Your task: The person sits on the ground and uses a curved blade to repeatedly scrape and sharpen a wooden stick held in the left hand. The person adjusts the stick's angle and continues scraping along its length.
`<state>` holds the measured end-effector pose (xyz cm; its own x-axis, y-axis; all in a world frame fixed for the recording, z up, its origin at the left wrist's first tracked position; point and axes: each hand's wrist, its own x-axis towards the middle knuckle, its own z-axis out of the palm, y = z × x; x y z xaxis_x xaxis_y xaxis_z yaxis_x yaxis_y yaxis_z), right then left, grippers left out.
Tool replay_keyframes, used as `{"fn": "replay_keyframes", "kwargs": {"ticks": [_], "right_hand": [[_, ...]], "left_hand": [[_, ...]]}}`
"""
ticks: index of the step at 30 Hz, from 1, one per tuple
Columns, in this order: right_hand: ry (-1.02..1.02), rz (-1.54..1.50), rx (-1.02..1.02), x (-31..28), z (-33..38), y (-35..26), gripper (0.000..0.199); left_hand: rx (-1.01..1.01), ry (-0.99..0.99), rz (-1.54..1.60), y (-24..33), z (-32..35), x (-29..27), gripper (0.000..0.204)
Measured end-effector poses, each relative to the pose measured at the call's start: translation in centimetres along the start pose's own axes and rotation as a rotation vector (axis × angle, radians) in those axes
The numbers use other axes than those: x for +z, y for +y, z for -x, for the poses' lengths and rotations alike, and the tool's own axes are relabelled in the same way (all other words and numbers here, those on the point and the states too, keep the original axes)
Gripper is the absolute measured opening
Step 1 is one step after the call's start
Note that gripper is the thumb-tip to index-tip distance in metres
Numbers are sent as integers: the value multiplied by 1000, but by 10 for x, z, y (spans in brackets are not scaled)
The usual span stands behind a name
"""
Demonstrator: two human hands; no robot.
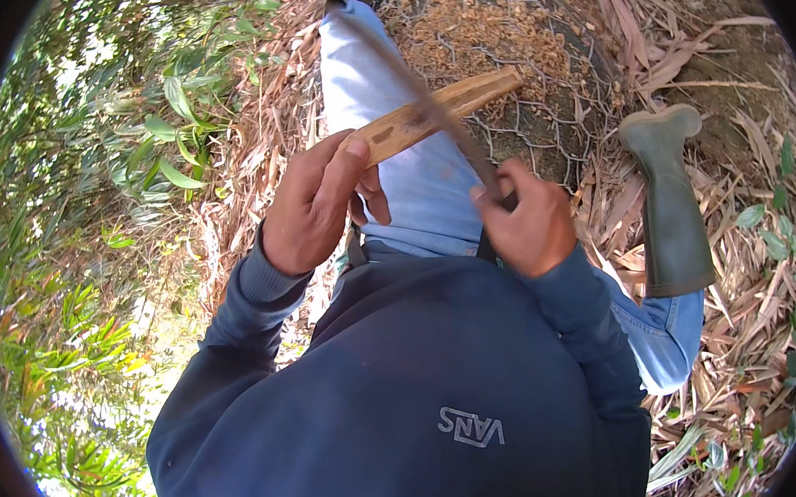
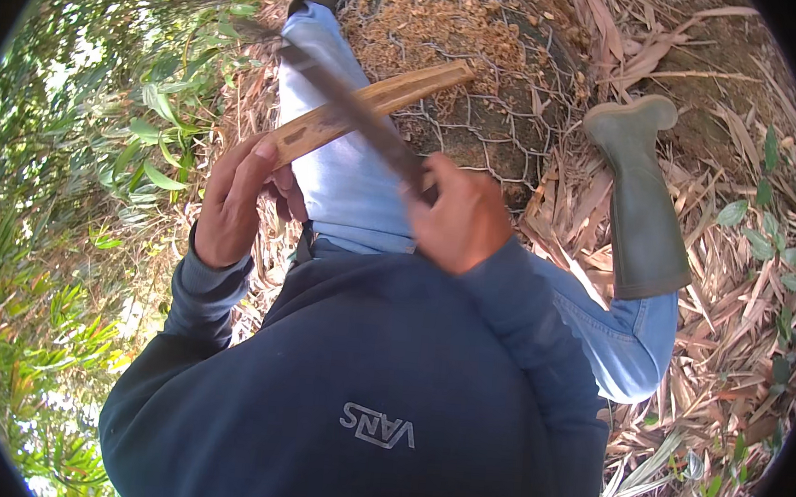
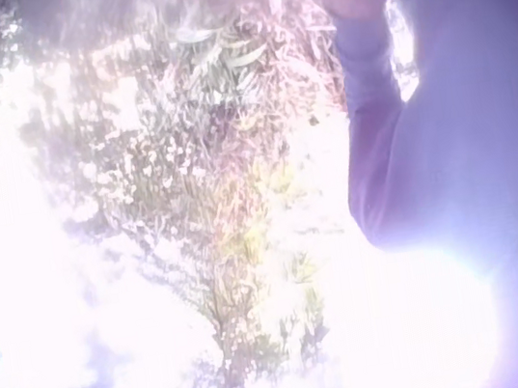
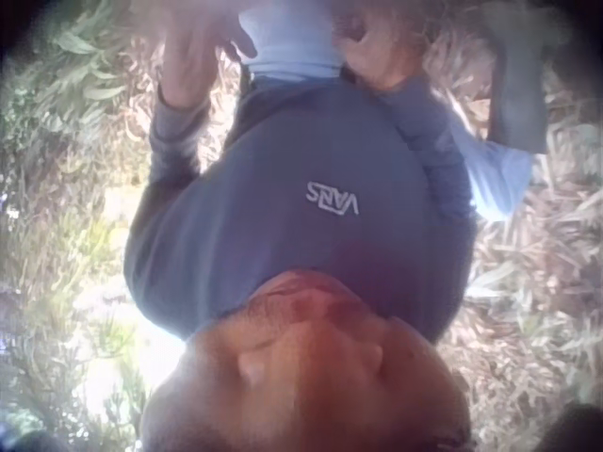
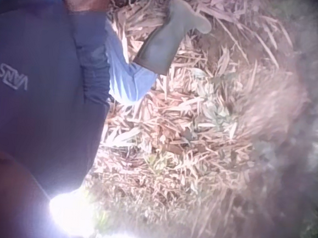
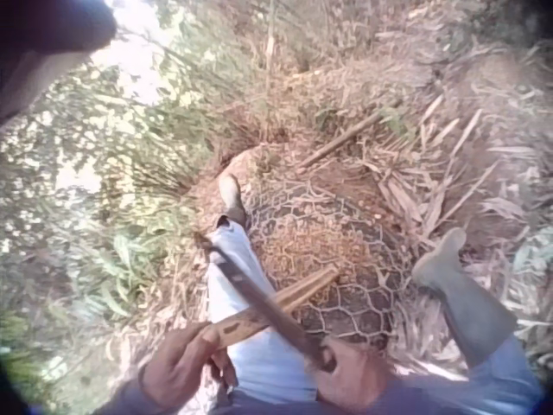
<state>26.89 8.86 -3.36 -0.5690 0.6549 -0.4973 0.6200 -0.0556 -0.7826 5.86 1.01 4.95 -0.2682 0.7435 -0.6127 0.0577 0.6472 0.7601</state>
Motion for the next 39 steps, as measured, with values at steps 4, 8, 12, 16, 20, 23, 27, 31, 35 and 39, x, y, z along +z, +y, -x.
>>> {"fn": "replay_keyframes", "kwargs": {"ticks": [4,8,12,16,20,23,27,31,35,39], "right_hand": [[22,36,-201,1,11,-4,20],[36,-49,-82,0,-5,18,12],[39,-65,-205,-1,6,14,15],[2,-40,-81,-2,-9,32,17],[70,-48,-143,4,-5,35,17],[101,-56,-241,3,-6,36,17],[23,-84,-10,-2,-24,53,16],[106,-72,-230,-2,-13,44,17],[105,-60,-194,3,-17,57,17],[82,-48,-104,-1,-21,59,17]], "left_hand": [[-18,40,22,-2,14,10,45],[-22,34,12,-1,17,11,43],[-16,77,32,-2,20,15,43],[-5,93,-13,6,16,19,42],[-11,107,13,-1,14,15,42],[7,101,-10,-5,8,20,42],[-7,90,8,-2,11,21,41],[13,95,61,-8,9,22,40],[15,93,42,-4,11,26,40],[4,116,68,-5,9,24,40]]}}
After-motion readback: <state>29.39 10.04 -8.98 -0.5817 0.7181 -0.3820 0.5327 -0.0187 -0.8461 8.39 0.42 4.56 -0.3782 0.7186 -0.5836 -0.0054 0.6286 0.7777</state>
